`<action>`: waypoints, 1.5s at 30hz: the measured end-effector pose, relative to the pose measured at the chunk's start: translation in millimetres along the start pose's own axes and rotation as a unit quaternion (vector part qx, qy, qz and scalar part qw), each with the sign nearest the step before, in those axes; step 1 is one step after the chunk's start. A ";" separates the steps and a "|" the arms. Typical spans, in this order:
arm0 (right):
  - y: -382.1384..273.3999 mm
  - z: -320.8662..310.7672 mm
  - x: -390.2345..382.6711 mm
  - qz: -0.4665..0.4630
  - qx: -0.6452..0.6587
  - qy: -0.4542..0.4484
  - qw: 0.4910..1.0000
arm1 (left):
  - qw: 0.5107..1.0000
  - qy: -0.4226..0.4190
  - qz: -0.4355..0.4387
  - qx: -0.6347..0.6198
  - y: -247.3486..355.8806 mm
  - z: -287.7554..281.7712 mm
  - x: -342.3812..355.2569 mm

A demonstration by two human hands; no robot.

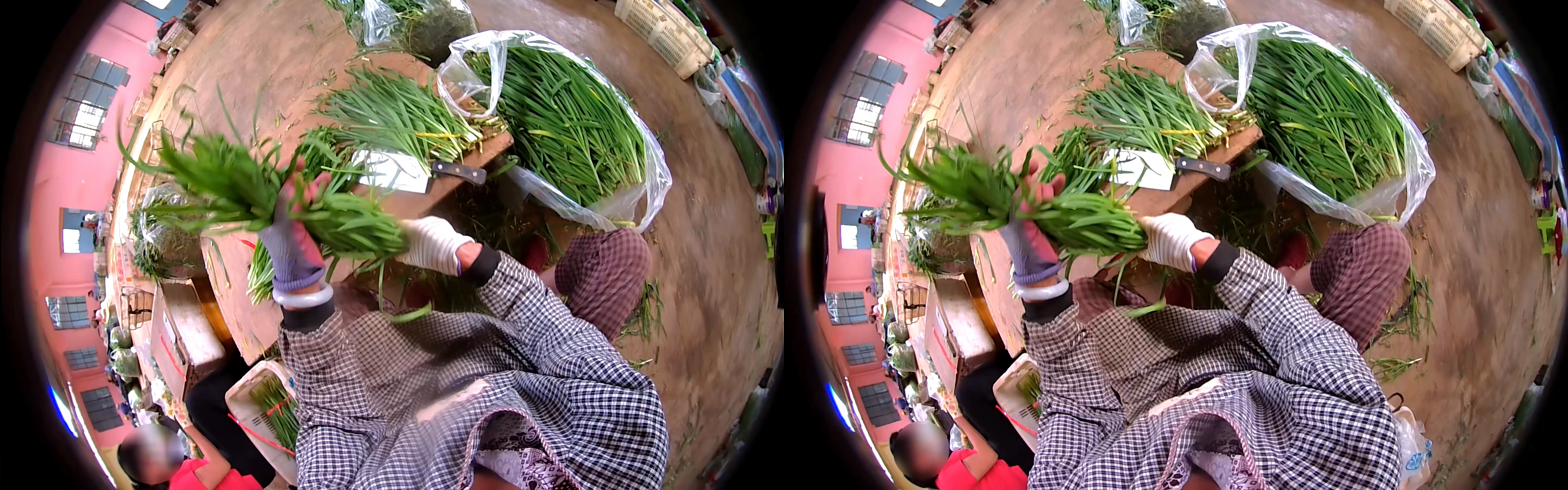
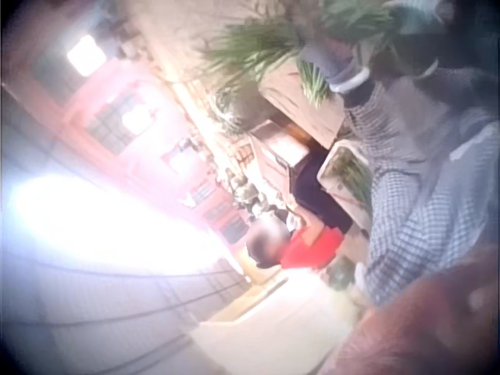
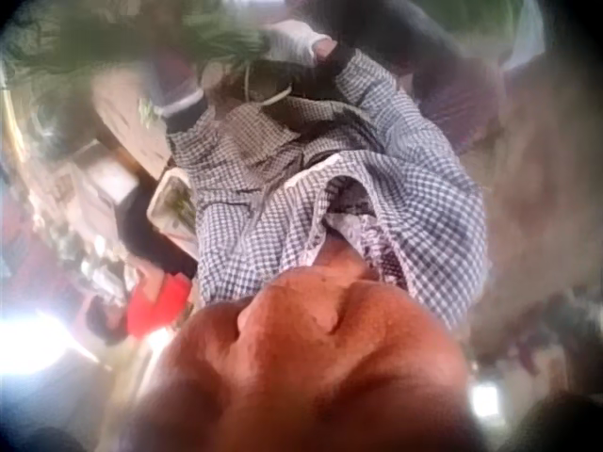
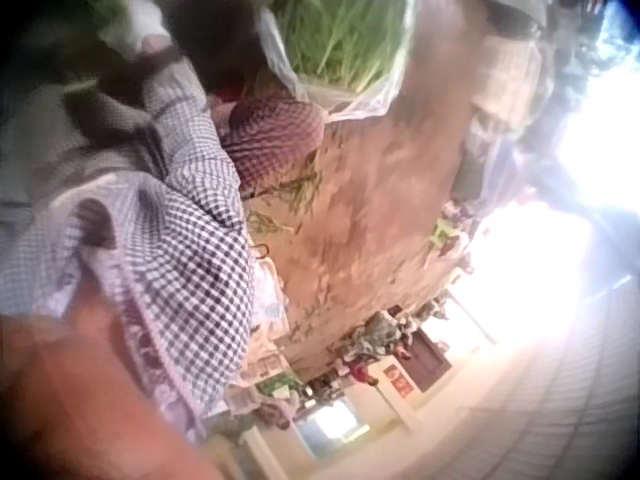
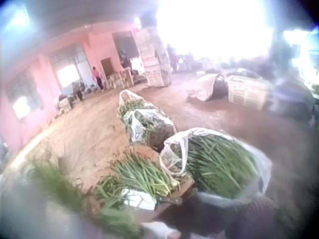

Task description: The person trims the ends of large bunches of green vegetables using a cleaver on a wooden board and then bundles them with red tape.

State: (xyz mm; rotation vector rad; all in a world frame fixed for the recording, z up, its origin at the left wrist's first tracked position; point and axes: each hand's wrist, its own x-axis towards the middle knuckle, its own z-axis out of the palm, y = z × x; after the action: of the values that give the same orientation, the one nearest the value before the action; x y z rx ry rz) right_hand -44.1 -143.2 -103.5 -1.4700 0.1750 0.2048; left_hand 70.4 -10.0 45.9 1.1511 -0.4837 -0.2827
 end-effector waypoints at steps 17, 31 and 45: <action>173.3 -62.6 -167.8 0.073 -0.469 0.102 0.874 | 0.995 0.062 -0.070 -0.046 10.6 -152.2 -147.8; 37.8 48.7 -74.5 -0.020 -0.072 0.096 0.993 | 0.951 -0.205 -0.074 0.218 25.8 -27.4 -212.3; 78.0 -8.8 -123.4 -0.136 0.200 0.242 0.940 | 0.955 -0.170 -0.082 0.228 -6.3 -25.3 -190.3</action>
State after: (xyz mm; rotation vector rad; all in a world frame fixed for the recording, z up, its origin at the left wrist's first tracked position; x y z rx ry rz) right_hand -182.7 -148.7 -149.9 -1.0977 0.3839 -0.4038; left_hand -80.9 94.2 -9.9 1.6077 -0.7844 -0.5380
